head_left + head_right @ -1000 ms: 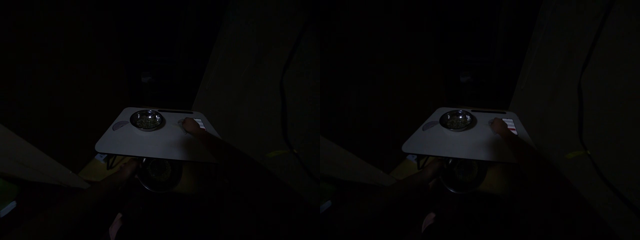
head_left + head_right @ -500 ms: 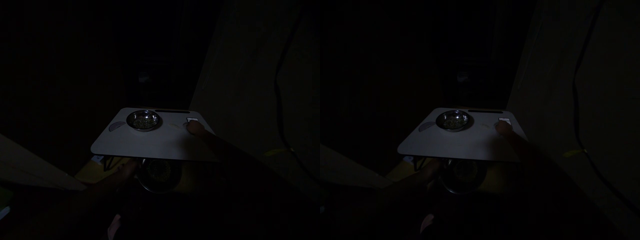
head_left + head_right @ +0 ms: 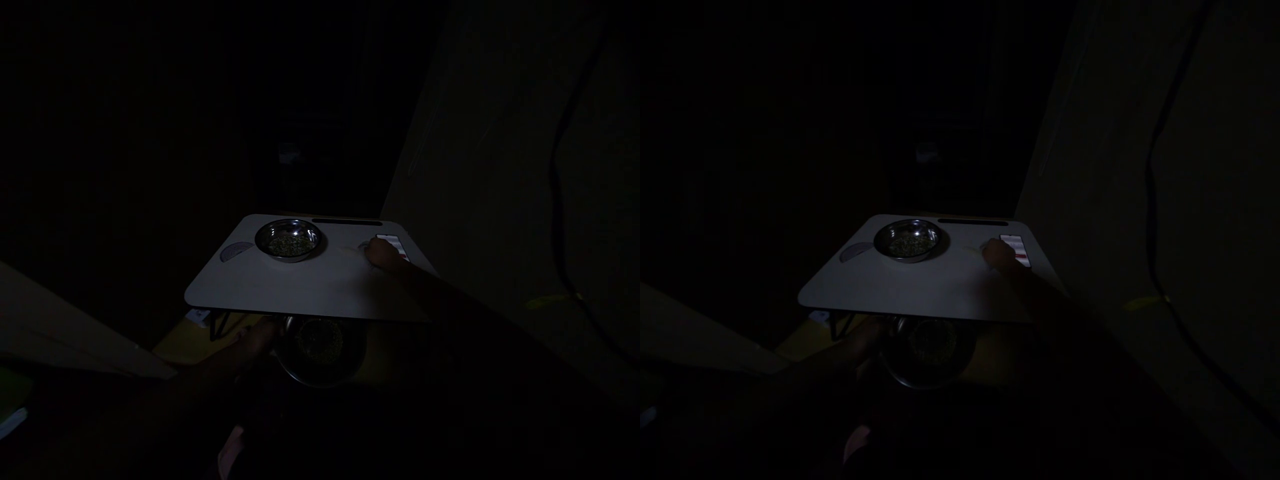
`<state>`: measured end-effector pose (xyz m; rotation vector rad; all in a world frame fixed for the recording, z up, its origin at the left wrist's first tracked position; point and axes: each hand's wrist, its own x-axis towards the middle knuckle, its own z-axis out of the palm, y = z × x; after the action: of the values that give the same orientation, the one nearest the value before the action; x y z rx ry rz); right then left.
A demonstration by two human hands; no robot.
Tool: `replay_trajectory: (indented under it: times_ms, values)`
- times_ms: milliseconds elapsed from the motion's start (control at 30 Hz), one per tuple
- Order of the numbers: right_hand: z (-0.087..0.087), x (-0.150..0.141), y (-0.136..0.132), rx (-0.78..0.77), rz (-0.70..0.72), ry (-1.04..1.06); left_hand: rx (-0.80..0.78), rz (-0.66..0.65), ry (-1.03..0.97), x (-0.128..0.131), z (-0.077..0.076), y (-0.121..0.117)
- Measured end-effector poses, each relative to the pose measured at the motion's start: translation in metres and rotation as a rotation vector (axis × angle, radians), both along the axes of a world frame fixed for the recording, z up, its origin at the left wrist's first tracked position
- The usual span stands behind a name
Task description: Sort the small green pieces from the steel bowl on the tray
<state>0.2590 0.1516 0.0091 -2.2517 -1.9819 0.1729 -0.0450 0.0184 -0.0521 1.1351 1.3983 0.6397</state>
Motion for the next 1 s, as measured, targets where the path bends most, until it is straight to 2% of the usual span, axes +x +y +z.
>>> replay_trajectory:
  times_ms: [133,333,433,600,767,1000]
  values:
    - [-0.003,0.003,0.005,0.045,-0.070,-0.056,0.002,0.013,0.034,0.003,0.005,-0.001]
    - [-0.004,0.012,0.007,0.060,0.029,-0.057,-0.015,0.009,0.076,0.002,0.002,0.001]
    - [-0.001,0.012,0.003,0.087,0.080,0.014,0.020,-0.004,0.065,-0.002,-0.004,0.002]
    - [0.002,0.010,-0.007,0.013,0.181,0.171,0.057,-0.006,0.046,-0.004,-0.003,0.000]
    - [-0.003,0.010,-0.012,0.023,0.297,0.205,0.019,-0.006,0.039,-0.002,0.000,-0.001]
    - [-0.011,0.008,-0.014,0.031,0.413,0.204,0.045,0.000,0.046,-0.004,-0.007,0.001]
